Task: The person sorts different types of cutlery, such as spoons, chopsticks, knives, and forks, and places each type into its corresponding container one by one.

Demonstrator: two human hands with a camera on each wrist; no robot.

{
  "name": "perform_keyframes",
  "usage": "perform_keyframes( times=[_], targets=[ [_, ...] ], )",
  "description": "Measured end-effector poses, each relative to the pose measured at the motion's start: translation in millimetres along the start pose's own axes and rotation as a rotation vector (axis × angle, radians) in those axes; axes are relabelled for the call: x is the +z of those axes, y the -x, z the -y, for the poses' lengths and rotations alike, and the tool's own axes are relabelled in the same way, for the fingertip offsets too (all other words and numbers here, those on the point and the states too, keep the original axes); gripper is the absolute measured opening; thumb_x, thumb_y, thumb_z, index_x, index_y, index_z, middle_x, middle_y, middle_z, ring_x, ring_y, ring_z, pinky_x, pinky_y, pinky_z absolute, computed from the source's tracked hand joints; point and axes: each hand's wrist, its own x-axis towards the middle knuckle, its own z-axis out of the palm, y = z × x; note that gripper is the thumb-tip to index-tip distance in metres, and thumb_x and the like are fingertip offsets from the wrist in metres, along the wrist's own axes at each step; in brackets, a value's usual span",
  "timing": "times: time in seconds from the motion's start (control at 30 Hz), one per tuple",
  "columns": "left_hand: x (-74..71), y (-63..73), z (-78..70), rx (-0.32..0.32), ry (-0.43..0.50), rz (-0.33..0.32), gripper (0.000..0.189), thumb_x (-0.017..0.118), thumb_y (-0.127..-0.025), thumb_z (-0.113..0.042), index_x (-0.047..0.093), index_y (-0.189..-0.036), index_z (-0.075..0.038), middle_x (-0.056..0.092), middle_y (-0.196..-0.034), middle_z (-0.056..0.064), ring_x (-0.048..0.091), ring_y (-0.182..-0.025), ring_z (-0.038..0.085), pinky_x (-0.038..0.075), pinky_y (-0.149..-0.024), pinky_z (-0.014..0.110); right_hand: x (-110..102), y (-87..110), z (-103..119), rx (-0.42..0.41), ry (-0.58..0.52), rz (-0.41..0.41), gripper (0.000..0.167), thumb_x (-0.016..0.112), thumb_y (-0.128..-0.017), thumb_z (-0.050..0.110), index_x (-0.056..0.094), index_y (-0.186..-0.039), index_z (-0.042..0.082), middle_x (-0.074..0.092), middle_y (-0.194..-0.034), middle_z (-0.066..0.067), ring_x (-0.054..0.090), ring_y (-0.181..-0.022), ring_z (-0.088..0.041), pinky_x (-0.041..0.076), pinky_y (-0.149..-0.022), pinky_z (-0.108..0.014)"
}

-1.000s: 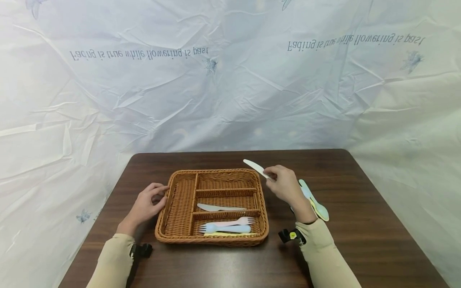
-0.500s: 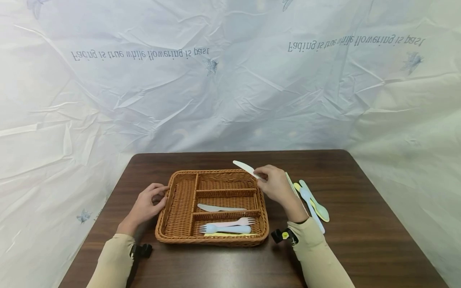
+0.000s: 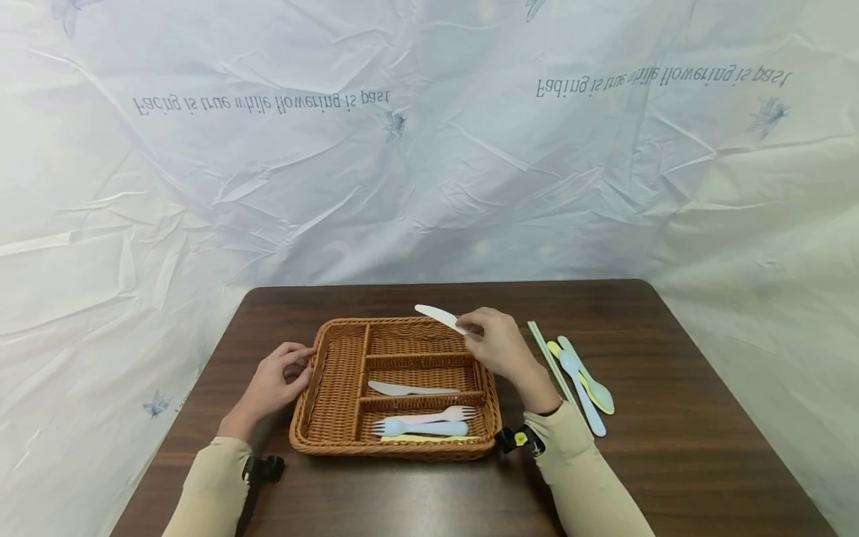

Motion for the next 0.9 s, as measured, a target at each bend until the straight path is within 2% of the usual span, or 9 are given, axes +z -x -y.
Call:
perform_keyframes(
  times=[0.33,0.8,0.9],
  targets=[
    [1.1,0.4,2.1,0.006,-0.008,-0.002,0.032,0.065,-0.091,-0.005,0.064,-0.122,0.001,0.055,-0.112,0.011,0.066,-0.086,0.016,0.060,-0.073,0.029,11.3,-4.6,13.1,-0.071,-0.005,0.058,0.022,0.069,-0.087,0.005,0.073,-0.108,0.013,0.068,-0.103,-0.003,0.065,-0.087,-0.016,0.057,-0.072,-0.032],
    [-0.2,0.0,1.7,-0.007,-0.006,0.004,0.031,0.064,-0.091,-0.005,0.065,-0.122,0.001,0.055,-0.111,0.010,0.066,-0.086,0.015,0.060,-0.072,0.028,24.2,-8.2,27.7,-0.090,-0.007,0.122,0.023,0.069,-0.088,0.006,0.073,-0.110,0.015,0.067,-0.106,-0.003,0.065,-0.089,-0.016,0.057,-0.070,-0.028],
    [-0.3,0.1,1.6,-0.010,-0.005,0.006,0.032,0.064,-0.091,-0.005,0.064,-0.122,0.001,0.055,-0.111,0.010,0.066,-0.086,0.015,0.060,-0.072,0.028,26.5,-8.4,28.8,-0.116,-0.013,0.129,0.023,0.070,-0.088,0.006,0.073,-0.109,0.015,0.068,-0.104,-0.002,0.065,-0.088,-0.015,0.057,-0.070,-0.027]
  ],
)
